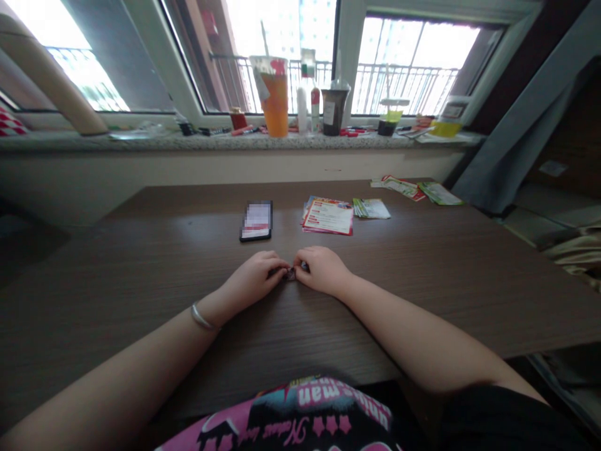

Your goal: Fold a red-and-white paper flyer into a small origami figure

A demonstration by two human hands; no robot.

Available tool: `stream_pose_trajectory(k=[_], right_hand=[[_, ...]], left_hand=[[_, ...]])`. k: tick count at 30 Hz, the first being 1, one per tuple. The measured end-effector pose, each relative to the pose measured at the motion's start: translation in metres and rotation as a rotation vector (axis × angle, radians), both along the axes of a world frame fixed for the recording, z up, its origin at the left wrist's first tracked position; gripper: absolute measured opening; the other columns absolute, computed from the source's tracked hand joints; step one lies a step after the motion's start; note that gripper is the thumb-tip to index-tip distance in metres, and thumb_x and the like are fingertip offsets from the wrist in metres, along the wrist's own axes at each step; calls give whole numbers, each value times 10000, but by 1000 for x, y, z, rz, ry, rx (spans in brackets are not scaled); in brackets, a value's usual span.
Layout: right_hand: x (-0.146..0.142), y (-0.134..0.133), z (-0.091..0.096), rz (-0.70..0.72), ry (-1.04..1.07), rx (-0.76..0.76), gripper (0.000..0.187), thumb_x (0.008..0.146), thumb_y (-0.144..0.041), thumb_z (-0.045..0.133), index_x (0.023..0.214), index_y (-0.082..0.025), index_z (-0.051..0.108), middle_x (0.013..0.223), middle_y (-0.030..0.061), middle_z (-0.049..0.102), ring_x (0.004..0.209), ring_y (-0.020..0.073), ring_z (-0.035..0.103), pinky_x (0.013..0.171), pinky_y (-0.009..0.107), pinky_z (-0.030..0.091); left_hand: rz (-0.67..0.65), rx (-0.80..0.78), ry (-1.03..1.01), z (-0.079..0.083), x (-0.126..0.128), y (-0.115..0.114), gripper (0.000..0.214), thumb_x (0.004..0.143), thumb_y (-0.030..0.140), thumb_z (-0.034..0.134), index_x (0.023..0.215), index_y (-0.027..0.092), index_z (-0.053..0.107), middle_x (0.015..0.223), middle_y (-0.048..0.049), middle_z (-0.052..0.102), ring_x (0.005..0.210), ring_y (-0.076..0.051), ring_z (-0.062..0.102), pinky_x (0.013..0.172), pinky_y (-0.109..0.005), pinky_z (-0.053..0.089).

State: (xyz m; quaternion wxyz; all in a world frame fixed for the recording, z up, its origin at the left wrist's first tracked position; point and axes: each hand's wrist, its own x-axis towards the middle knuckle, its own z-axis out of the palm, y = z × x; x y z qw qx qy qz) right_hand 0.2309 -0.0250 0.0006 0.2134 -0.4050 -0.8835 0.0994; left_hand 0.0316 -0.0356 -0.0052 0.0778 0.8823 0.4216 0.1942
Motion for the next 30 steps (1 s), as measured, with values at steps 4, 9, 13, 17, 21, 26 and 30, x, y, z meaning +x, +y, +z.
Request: stream_pose_trajectory(k=[4, 9, 13, 17, 21, 26, 30], right_hand=[[-1, 2, -4, -12, 45, -48, 65, 785, -163, 565, 803, -175, 626, 789, 21, 613, 721, 139, 532, 681, 236, 382], [-1, 5, -6, -35, 30, -75, 83, 818, -193, 545, 823, -178, 627, 824, 24, 596, 744, 140, 533, 696, 236, 384], [-1, 7, -5, -51, -4, -88, 102, 831, -207, 543, 844, -179, 640, 840, 32, 604, 785, 150, 549, 724, 243, 392], [-1, 8, -6, -74, -9, -96, 103, 830, -216, 559, 842, -179, 654, 851, 34, 623, 800, 151, 564, 725, 243, 397], [-1, 9, -9, -81, -6, -88, 117, 833, -235, 578, 855, -185, 681, 858, 37, 637, 812, 154, 579, 728, 248, 410], [2, 9, -11, -54, -2, -58, 153, 852, -242, 590, 897, -198, 729, 906, 51, 656, 858, 159, 601, 782, 259, 436], [6, 6, -8, -28, -46, -19, 199, 889, -287, 568, 974, -227, 739, 933, 55, 660, 888, 171, 598, 789, 277, 443]], left_hand=[[-1, -9, -32, -3, 0, 3, 157, 887, 176, 550, 888, 158, 705, 839, -59, 621, 808, -175, 571, 764, -284, 455], [25, -37, -61, -3, 1, 4, 143, 884, 183, 544, 876, 164, 686, 843, -53, 608, 808, -173, 570, 751, -277, 449], [47, -47, -53, -2, 2, 3, 135, 883, 194, 535, 876, 176, 669, 840, -46, 595, 806, -175, 570, 744, -280, 448], [72, -37, -49, -4, 1, 4, 151, 892, 224, 534, 891, 183, 679, 854, -49, 585, 808, -176, 572, 754, -286, 455], [84, -3, -23, -5, 1, 3, 151, 885, 220, 545, 913, 185, 688, 865, -54, 596, 841, -184, 577, 792, -299, 459], [75, 20, 6, -2, 1, 1, 156, 876, 207, 555, 950, 183, 691, 901, -67, 614, 861, -192, 581, 814, -316, 470], [76, 25, 41, -1, 1, -1, 153, 873, 206, 567, 961, 184, 690, 924, -72, 624, 885, -202, 579, 838, -333, 474]])
